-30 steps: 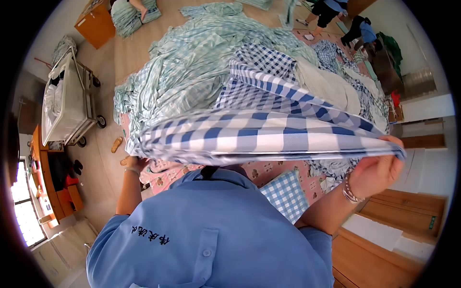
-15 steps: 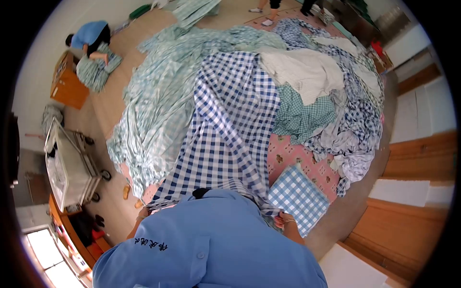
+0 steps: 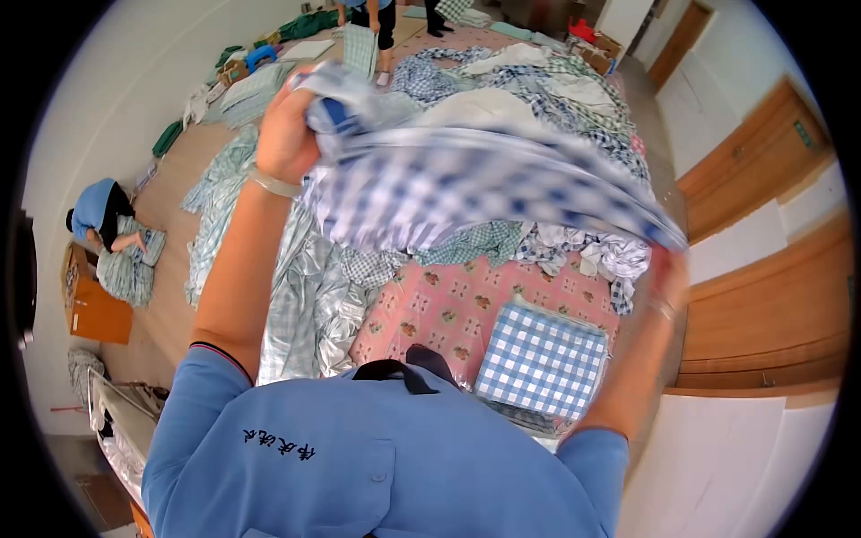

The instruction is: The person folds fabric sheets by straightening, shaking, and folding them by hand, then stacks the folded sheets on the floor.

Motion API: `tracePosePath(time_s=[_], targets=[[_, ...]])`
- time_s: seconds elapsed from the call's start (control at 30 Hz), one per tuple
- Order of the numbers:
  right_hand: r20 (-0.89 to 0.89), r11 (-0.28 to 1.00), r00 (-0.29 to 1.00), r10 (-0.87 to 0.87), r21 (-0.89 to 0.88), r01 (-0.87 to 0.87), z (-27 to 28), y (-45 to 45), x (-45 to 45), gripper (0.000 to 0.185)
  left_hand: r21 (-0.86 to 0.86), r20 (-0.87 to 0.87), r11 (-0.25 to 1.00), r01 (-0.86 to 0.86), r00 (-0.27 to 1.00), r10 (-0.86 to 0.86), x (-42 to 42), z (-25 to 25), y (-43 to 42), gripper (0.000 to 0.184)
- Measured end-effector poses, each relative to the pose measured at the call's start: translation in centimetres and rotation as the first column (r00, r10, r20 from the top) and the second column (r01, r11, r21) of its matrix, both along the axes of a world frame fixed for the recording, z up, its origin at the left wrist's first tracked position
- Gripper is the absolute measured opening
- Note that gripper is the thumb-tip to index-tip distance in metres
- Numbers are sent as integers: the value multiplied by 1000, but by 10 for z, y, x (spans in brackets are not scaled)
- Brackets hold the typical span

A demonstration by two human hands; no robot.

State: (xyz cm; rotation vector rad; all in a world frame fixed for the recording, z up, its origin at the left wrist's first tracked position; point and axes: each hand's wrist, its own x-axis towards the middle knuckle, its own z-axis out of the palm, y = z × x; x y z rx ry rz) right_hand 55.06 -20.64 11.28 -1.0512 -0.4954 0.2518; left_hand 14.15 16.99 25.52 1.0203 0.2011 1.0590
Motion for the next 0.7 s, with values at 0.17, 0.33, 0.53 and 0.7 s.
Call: tracePosePath(time_s=[0.17, 0.33, 0.53, 0.7], targets=[[15, 673, 673, -739, -6, 740, 29, -181, -136, 42, 133, -3, 977, 169, 985, -170, -25, -6, -58, 15], [117, 805, 841, -528, -247, 540, -16, -165, -200, 26, 111, -242, 965, -239, 935, 259, -208, -41, -31, 22], [141, 994, 990, -29, 105, 14, 22, -45, -302, 15, 83, -309, 698, -711, 648, 696, -523, -65, -60, 22], [156, 889, 879, 450, -177, -423, -7, 46, -398, 13, 731, -552, 604, -319, -797, 247, -732, -128, -166, 33]])
